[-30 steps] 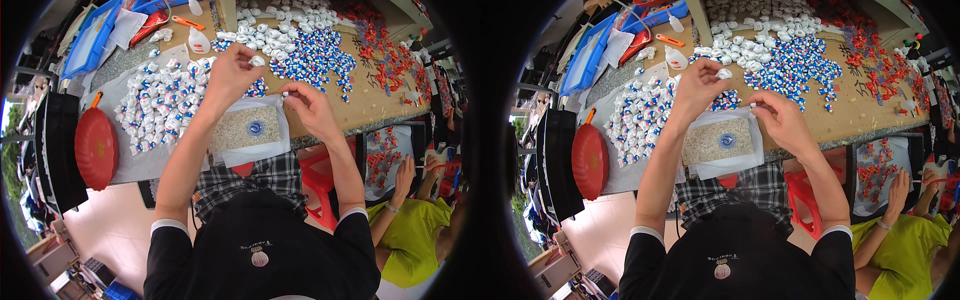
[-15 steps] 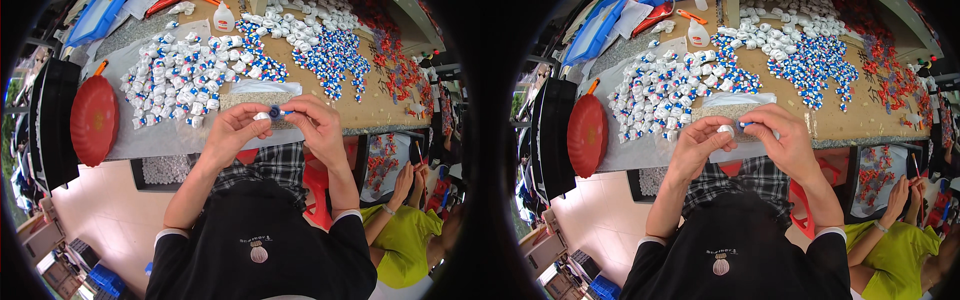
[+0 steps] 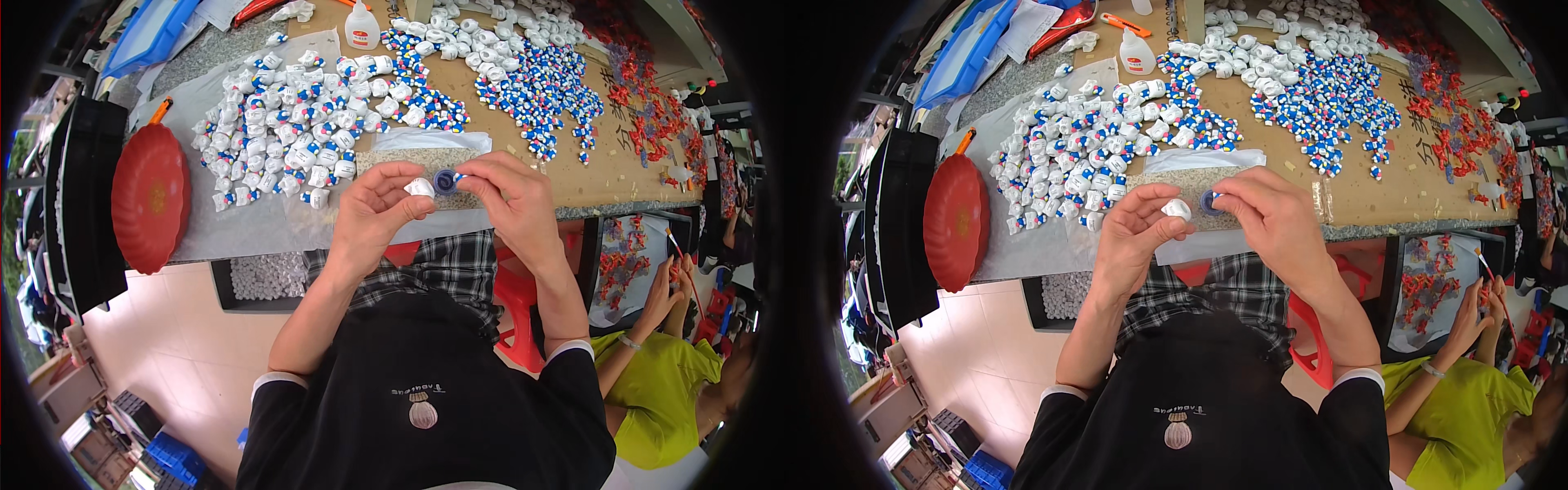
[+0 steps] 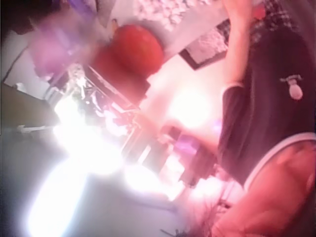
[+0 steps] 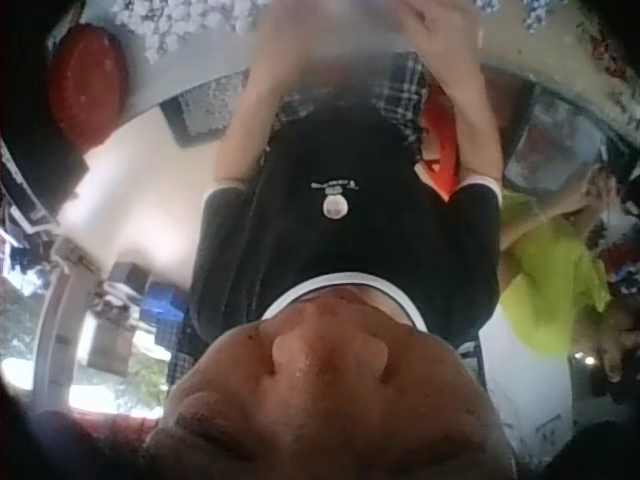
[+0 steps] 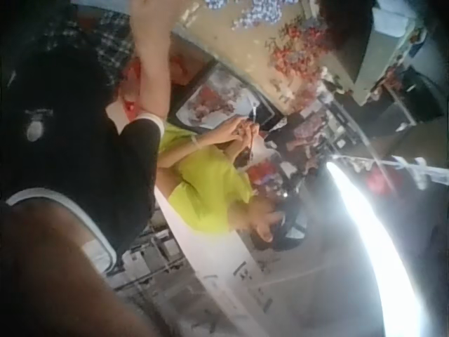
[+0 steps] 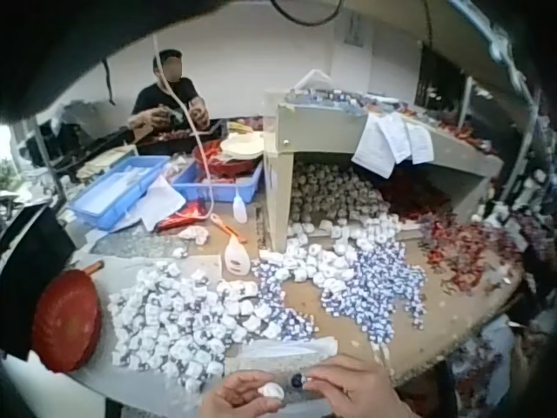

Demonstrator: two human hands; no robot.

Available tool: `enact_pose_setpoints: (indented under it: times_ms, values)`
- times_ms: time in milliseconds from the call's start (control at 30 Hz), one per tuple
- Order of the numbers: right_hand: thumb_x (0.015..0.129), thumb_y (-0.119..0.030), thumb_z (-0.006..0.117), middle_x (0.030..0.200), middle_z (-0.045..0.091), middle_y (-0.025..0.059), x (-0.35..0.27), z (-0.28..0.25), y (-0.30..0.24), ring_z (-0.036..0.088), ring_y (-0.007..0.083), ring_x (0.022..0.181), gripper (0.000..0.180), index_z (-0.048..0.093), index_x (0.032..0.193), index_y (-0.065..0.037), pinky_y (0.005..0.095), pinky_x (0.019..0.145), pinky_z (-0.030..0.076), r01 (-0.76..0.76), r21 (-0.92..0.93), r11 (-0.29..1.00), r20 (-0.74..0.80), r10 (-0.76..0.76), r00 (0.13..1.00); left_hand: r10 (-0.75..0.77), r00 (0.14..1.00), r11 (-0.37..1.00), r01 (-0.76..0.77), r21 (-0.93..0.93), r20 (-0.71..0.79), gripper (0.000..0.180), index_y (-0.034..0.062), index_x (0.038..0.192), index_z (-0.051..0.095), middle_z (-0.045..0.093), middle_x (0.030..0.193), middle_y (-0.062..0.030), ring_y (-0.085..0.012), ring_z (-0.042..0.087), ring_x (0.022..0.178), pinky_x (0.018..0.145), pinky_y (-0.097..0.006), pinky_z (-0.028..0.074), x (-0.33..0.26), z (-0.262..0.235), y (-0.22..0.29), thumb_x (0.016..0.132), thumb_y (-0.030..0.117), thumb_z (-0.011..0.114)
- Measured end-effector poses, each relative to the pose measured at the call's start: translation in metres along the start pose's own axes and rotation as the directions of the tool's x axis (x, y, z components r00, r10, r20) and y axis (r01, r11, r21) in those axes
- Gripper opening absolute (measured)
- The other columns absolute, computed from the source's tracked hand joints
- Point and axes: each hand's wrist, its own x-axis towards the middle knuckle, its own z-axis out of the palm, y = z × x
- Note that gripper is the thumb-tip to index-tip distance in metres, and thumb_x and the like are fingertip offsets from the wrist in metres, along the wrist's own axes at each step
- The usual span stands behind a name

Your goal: The person assembles small white and blue plastic components by hand, taking a plastic base and a plastic cap from a tray and a box respectively, then joining them to form an assembled component.

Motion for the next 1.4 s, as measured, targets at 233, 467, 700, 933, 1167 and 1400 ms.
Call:
enact_pose_setpoints:
  times_ms: [233, 467, 700, 933, 1167, 1400]
  values:
    - [0.075, -0.005, 0.065, 0.078, 0.058, 0.0094, -0.001, 0.018, 0.015, 0.059, 0.0295, 0.073, 0.011, 0.064, 0.087, -0.002, 0.0379, 0.065, 0.047, 0.131, -0.21, 0.969, 0.083, -0.116, 0.99, -0.003, 1.0, 0.999, 0.003, -0.046, 0.009, 0.031, -0.0016, 0.11, 0.056, 0.064, 0.098, -0.0108, -0.0155, 0.063, 0.084, 0.079, -0.03, 0.052, -0.002, -0.005, -0.001, 0.081, -0.002, 0.064]
    - [0.075, -0.005, 0.065, 0.078, 0.058, 0.0102, -0.002, 0.022, 0.02, 0.059, 0.0298, 0.073, 0.012, 0.065, 0.086, -0.002, 0.0373, 0.064, 0.046, 0.135, -0.232, 0.963, -0.05, -0.151, 0.987, 0.014, 1.0, 0.998, -0.016, -0.064, -0.021, 0.028, -0.0005, 0.11, 0.057, 0.065, 0.098, -0.0108, -0.0169, 0.063, 0.087, 0.081, -0.031, 0.052, -0.001, -0.003, -0.004, 0.082, 0.001, 0.063]
    - [0.08, -0.005, 0.065, 0.08, 0.062, 0.0056, -0.007, 0.011, 0.011, 0.058, 0.0135, 0.07, 0.01, 0.068, 0.089, -0.002, 0.0257, 0.061, 0.044, -0.115, 0.21, 0.971, -0.045, 0.127, 0.991, 0.003, 1.0, 0.996, -0.001, -0.094, 0.018, 0.028, -0.0013, 0.109, 0.057, 0.064, 0.099, -0.011, -0.0174, 0.062, 0.091, 0.081, -0.031, 0.052, 0.001, -0.002, -0.011, 0.081, -0.001, 0.063]
    - [0.083, -0.004, 0.064, 0.085, 0.061, 0.0044, -0.011, 0.019, 0.007, 0.057, 0.0088, 0.075, 0.012, 0.067, 0.093, 0.002, 0.0221, 0.065, 0.044, -0.163, 0.533, 0.83, 0.013, 0.185, 0.983, 0.023, 1.0, 0.987, -0.021, -0.159, 0.005, 0.028, -0.0037, 0.106, 0.057, 0.065, 0.094, -0.011, -0.0146, 0.062, 0.087, 0.079, -0.026, 0.052, 0.003, 0.011, -0.013, 0.079, -0.004, 0.066]
    - [0.083, 0.003, 0.062, 0.09, 0.06, 0.0069, -0.017, 0.035, 0.005, 0.057, 0.0108, 0.08, 0.012, 0.064, 0.094, 0.004, 0.0233, 0.069, 0.047, -0.022, 0.665, 0.746, -0.105, 0.123, 0.987, 0.118, 0.993, 0.988, -0.115, -0.108, 0.024, 0.024, -0.0042, 0.102, 0.058, 0.064, 0.093, -0.0111, -0.0141, 0.062, 0.086, 0.078, -0.026, 0.052, 0.002, 0.015, -0.01, 0.078, -0.005, 0.066]
    - [0.085, -0.002, 0.061, 0.088, 0.062, 0.0045, 0.013, 0.025, -0.003, 0.058, 0.0087, 0.077, 0.016, 0.062, 0.1, 0.003, 0.0216, 0.066, 0.047, -0.152, 0.691, 0.707, 0.045, 0.168, 0.985, 0.188, 0.982, 0.976, -0.185, 0.112, -0.019, 0.023, -0.0034, 0.1, 0.059, 0.064, 0.09, -0.0084, -0.0107, 0.061, 0.083, 0.073, -0.023, 0.05, 0.012, 0.012, 0.028, 0.079, -0.003, 0.066]
